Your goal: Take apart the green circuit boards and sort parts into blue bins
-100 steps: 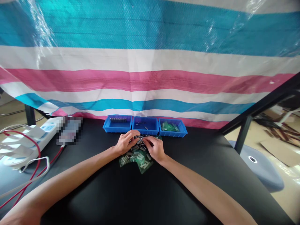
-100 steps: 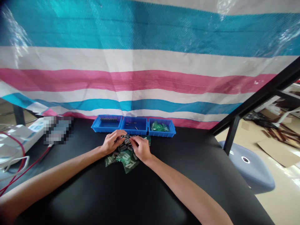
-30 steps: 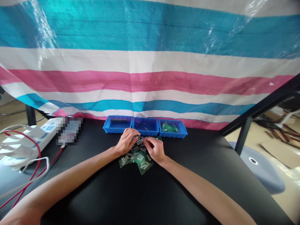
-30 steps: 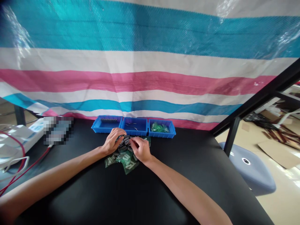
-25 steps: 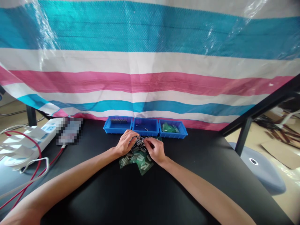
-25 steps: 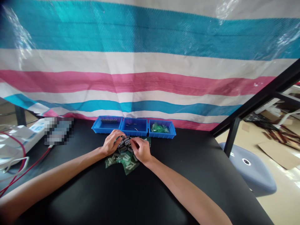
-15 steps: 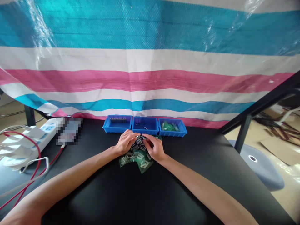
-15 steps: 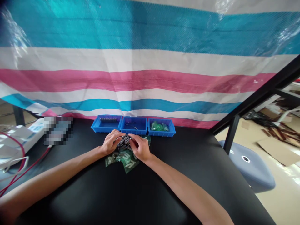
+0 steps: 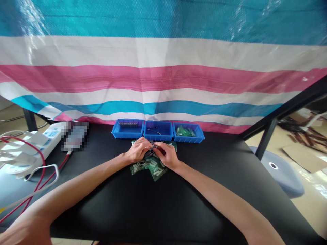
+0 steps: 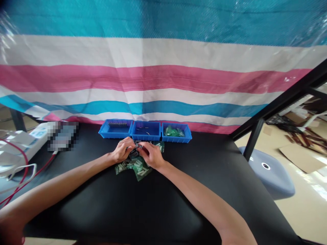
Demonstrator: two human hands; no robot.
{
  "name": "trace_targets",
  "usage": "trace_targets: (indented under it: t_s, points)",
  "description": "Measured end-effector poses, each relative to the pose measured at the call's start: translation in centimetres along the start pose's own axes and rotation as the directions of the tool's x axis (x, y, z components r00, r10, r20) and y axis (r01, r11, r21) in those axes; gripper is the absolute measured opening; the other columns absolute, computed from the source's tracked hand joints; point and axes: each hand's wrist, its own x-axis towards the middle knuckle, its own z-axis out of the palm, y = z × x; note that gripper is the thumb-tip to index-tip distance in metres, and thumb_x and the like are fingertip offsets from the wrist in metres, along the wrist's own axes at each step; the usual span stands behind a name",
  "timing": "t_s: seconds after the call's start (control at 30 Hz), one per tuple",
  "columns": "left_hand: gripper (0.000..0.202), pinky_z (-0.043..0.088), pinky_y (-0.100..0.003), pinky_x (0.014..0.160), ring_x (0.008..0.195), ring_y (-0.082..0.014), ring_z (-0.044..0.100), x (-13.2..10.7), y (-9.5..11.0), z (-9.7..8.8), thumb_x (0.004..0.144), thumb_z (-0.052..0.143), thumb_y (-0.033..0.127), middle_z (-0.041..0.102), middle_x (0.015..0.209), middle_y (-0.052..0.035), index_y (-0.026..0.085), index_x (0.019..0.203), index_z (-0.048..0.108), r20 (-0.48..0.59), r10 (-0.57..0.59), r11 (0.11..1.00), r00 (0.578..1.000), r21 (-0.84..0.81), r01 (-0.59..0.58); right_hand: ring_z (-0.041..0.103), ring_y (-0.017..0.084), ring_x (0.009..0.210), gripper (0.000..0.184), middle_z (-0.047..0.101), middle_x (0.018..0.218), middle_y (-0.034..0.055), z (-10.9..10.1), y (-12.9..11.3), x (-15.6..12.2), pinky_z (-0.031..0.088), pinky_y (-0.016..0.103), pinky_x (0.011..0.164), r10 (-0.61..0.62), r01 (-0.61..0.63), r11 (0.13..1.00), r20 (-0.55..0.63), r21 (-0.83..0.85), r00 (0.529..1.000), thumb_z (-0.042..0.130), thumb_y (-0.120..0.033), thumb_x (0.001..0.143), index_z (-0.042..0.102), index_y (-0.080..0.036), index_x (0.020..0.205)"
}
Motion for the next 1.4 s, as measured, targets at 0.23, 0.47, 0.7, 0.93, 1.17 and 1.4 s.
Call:
trace_targets:
  t_s: [0.23, 0.47, 0.7, 0.93, 1.17, 1.4]
  points:
    - [0.014, 0.047, -0.03, 0.066, 0.069, -0.0139, 0.054, -0.5, -0.3, 0.1, 0.095, 0.04, 0.016, 0.061, 0.08, -0.004, 0.019, 0.106, 0.048, -0.001, -0.024, 1.0, 1.0, 0.009, 0.024, 0.059, 0.014, 0.058, 0.015, 0.065, 0.071, 0.0019, -0.2, -0.3, 0.1, 0.048, 0.024, 0.059, -0.024, 0.027, 0.999, 0.122, -0.022, 0.992, 0.053, -0.032, 0.091, 0.061, -0.02, 0.094]
    - [0.019, 0.049, -0.027, 0.068, 0.073, -0.0142, 0.057, -0.3, 0.1, -0.1, 0.093, 0.048, 0.018, 0.065, 0.083, -0.0054, 0.016, 0.112, 0.053, -0.03, -0.19, 0.978, 0.981, 0.085, 0.192, 0.067, 0.019, 0.079, 0.017, 0.069, 0.087, 0.0064, -0.3, -0.2, 0.1, 0.051, 0.027, 0.073, 0.011, -0.011, 1.0, 0.016, -0.017, 1.0, 0.046, -0.027, 0.095, 0.06, -0.019, 0.097]
    - [0.02, 0.051, -0.027, 0.069, 0.076, -0.0148, 0.062, 0.4, 0.3, -0.2, 0.087, 0.062, 0.021, 0.069, 0.087, -0.0067, 0.016, 0.107, 0.062, -0.055, -0.096, 0.987, 0.994, 0.127, 0.102, 0.068, 0.019, 0.081, 0.021, 0.071, 0.089, 0.0062, 0.0, 0.1, 0.1, 0.052, 0.027, 0.073, 0.028, -0.026, 0.998, 0.046, -0.049, 0.999, 0.042, -0.028, 0.097, 0.061, -0.02, 0.101]
    - [0.018, 0.054, -0.025, 0.072, 0.079, -0.0139, 0.066, 0.7, 0.7, -0.3, 0.085, 0.064, 0.021, 0.07, 0.088, -0.0062, 0.017, 0.103, 0.064, -0.105, -0.081, 0.98, 0.991, 0.174, 0.099, 0.067, 0.02, 0.079, 0.022, 0.071, 0.089, 0.0069, 0.2, 0.4, 0.3, 0.051, 0.028, 0.072, 0.033, -0.029, 0.997, 0.061, -0.072, 0.998, 0.043, -0.028, 0.097, 0.063, -0.019, 0.096]
    - [0.018, 0.052, -0.021, 0.064, 0.062, -0.0079, 0.061, 0.2, 0.6, -0.3, 0.087, 0.061, 0.023, 0.069, 0.097, -0.0071, 0.016, 0.103, 0.062, -0.073, -0.204, 0.965, 0.976, 0.153, 0.213, 0.065, 0.018, 0.074, 0.023, 0.068, 0.081, 0.0046, 0.0, 0.1, 0.3, 0.048, 0.026, 0.069, 0.092, -0.09, 0.994, 0.051, -0.056, 0.994, 0.045, -0.03, 0.096, 0.063, -0.02, 0.086]
    - [0.018, 0.05, -0.019, 0.063, 0.06, -0.0078, 0.062, 0.0, 0.6, -0.2, 0.09, 0.056, 0.027, 0.072, 0.083, -0.0022, 0.016, 0.103, 0.062, -0.056, -0.279, 0.938, 0.959, 0.198, 0.285, 0.066, 0.018, 0.076, 0.023, 0.07, 0.082, 0.0048, -0.1, -0.1, 0.3, 0.049, 0.026, 0.07, 0.099, -0.097, 0.994, 0.042, -0.043, 0.994, 0.045, -0.029, 0.096, 0.064, -0.02, 0.087]
